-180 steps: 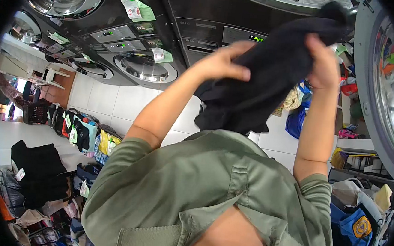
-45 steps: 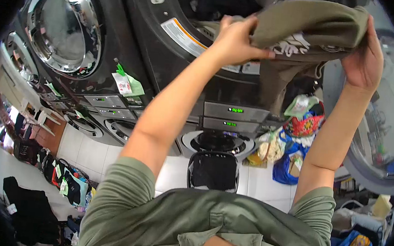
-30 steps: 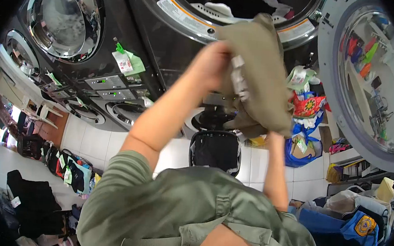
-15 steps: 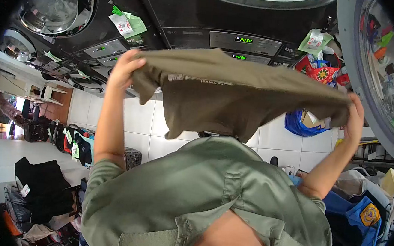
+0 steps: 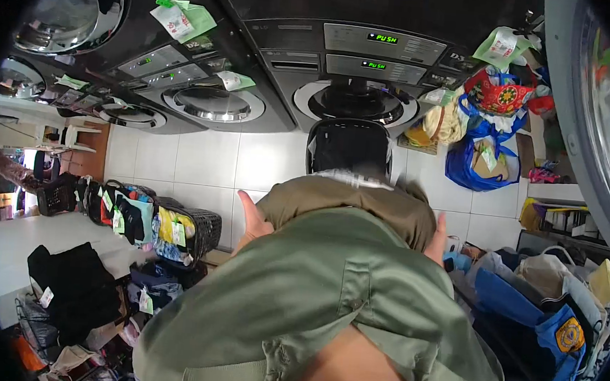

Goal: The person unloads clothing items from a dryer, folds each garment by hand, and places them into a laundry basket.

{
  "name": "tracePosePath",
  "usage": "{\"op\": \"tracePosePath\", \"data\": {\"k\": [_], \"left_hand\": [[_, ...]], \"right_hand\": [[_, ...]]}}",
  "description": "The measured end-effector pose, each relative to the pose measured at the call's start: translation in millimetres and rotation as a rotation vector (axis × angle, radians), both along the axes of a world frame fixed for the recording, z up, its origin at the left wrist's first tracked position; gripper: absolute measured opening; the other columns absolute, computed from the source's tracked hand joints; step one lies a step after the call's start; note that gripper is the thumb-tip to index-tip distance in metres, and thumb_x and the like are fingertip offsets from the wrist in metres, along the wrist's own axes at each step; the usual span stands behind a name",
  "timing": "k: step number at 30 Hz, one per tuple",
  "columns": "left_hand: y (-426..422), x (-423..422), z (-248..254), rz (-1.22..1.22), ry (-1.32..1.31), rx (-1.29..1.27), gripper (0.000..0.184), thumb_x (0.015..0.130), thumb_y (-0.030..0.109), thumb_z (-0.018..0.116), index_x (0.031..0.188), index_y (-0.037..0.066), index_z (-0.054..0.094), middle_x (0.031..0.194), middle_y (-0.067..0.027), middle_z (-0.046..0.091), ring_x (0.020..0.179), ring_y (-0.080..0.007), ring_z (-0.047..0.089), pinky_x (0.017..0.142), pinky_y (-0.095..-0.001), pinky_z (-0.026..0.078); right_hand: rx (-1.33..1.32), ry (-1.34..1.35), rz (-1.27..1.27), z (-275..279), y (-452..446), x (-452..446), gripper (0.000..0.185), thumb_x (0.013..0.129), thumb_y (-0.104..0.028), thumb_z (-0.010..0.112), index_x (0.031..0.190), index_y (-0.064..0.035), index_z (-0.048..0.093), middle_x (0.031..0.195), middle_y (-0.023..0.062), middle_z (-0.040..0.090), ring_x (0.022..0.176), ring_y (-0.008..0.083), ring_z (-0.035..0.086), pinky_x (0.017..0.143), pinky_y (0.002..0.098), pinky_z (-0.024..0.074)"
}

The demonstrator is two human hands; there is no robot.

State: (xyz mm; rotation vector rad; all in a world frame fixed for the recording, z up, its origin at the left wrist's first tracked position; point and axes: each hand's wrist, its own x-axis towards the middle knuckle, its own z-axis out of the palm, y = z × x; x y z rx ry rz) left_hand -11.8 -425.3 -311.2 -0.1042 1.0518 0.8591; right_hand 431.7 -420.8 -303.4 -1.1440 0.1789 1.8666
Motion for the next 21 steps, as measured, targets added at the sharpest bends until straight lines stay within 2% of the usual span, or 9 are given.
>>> {"op": "tracePosePath", "data": {"k": [3, 5, 6, 8, 12, 14, 16, 19, 21], "left_hand": [[-6, -19, -10, -0.072, -0.093, 0.047, 0.092, 0.071, 0.075, 0.032, 0.128, 0.002, 0.033, 0.126, -0.0138, 0.042, 0.113, -0.0285, 0.043, 0.095, -0.0425, 0.034], [-10, -47, -44, -0.255, -0.837, 0.089, 0.085, 0.076, 0.07, 0.032, 0.127, 0.002, 0.036, 0.125, -0.0138, 0.044, 0.113, -0.0277, 0.044, 0.096, -0.0422, 0.034], [-6, -40, -19, -0.258, -0.833, 0.088, 0.085, 0.076, 0.07, 0.032, 0.127, 0.002, 0.036, 0.125, -0.0138, 0.044, 0.113, -0.0277, 0.044, 0.096, -0.0422, 0.034], [10, -2, 67, -0.351, 0.002, -0.13, 0.072, 0.082, 0.062, 0.032, 0.123, 0.003, 0.042, 0.117, -0.0133, 0.051, 0.106, -0.0259, 0.05, 0.092, -0.0405, 0.038], [54, -2, 39, -0.313, 0.158, -0.041, 0.044, 0.086, 0.036, 0.05, 0.114, 0.002, 0.05, 0.113, -0.013, 0.054, 0.099, -0.0235, 0.054, 0.085, -0.0375, 0.044], [102, -5, 65, -0.173, 0.274, -0.019, 0.03, 0.085, 0.017, 0.053, 0.11, 0.0, 0.046, 0.108, -0.0135, 0.055, 0.099, -0.0242, 0.054, 0.089, -0.0382, 0.042], [124, -23, 53, 0.067, 0.318, 0.333, 0.03, 0.085, 0.016, 0.052, 0.11, 0.0, 0.046, 0.11, -0.0136, 0.054, 0.099, -0.0243, 0.054, 0.089, -0.038, 0.041], [113, -25, 84, 0.073, 0.286, 0.426, 0.029, 0.085, 0.017, 0.051, 0.109, 0.001, 0.046, 0.109, -0.0132, 0.055, 0.097, -0.0234, 0.055, 0.087, -0.0352, 0.043], [92, -36, 71, -0.006, 0.237, 0.333, 0.029, 0.086, 0.019, 0.051, 0.109, 0.002, 0.046, 0.108, -0.0127, 0.055, 0.097, -0.0225, 0.055, 0.085, -0.0337, 0.044]], "right_hand": [[0.171, -0.025, -0.042, 27, 37, 9, 0.033, 0.087, -0.031, 0.048, 0.102, -0.0023, 0.055, 0.102, 0.013, 0.059, 0.096, 0.027, 0.055, 0.085, 0.0409, 0.0433], [0.337, -0.033, -0.006, 57, 61, 24, 0.037, 0.088, -0.033, 0.046, 0.101, -0.0002, 0.055, 0.102, 0.0128, 0.059, 0.096, 0.0252, 0.056, 0.084, 0.0401, 0.0438], [0.445, -0.003, 0.041, 72, 70, 29, 0.038, 0.088, -0.033, 0.046, 0.101, 0.0007, 0.055, 0.102, 0.0125, 0.059, 0.095, 0.0244, 0.056, 0.084, 0.0397, 0.044], [0.442, -0.081, 0.016, 94, 82, 26, 0.037, 0.088, -0.033, 0.047, 0.101, 0.0005, 0.055, 0.102, 0.0124, 0.059, 0.094, 0.0236, 0.057, 0.083, 0.0387, 0.0441], [0.418, -0.334, -0.038, 148, 113, -4, 0.035, 0.087, -0.031, 0.05, 0.103, 0.0001, 0.054, 0.1, 0.0109, 0.06, 0.091, 0.0216, 0.058, 0.083, 0.0352, 0.0434], [0.538, -0.236, 0.162, 140, 131, 13, 0.031, 0.087, -0.03, 0.05, 0.099, -0.0019, 0.056, 0.097, 0.0089, 0.061, 0.09, 0.019, 0.056, 0.082, 0.0337, 0.0423], [0.518, -0.291, 0.12, 142, 131, 17, 0.03, 0.086, -0.027, 0.052, 0.102, -0.0013, 0.054, 0.101, 0.0085, 0.059, 0.094, 0.0186, 0.055, 0.084, 0.0332, 0.0414], [0.469, -0.425, 0.123, 128, 111, 14, 0.029, 0.082, -0.017, 0.056, 0.105, 0.0009, 0.053, 0.106, 0.0097, 0.057, 0.099, 0.0188, 0.053, 0.09, 0.0293, 0.0382], [0.223, -0.572, 0.184, 91, 85, 21, 0.044, 0.074, -0.026, 0.064, 0.111, -0.0062, 0.05, 0.113, 0.0072, 0.052, 0.107, 0.0219, 0.044, 0.092, 0.0466, 0.028]]}}
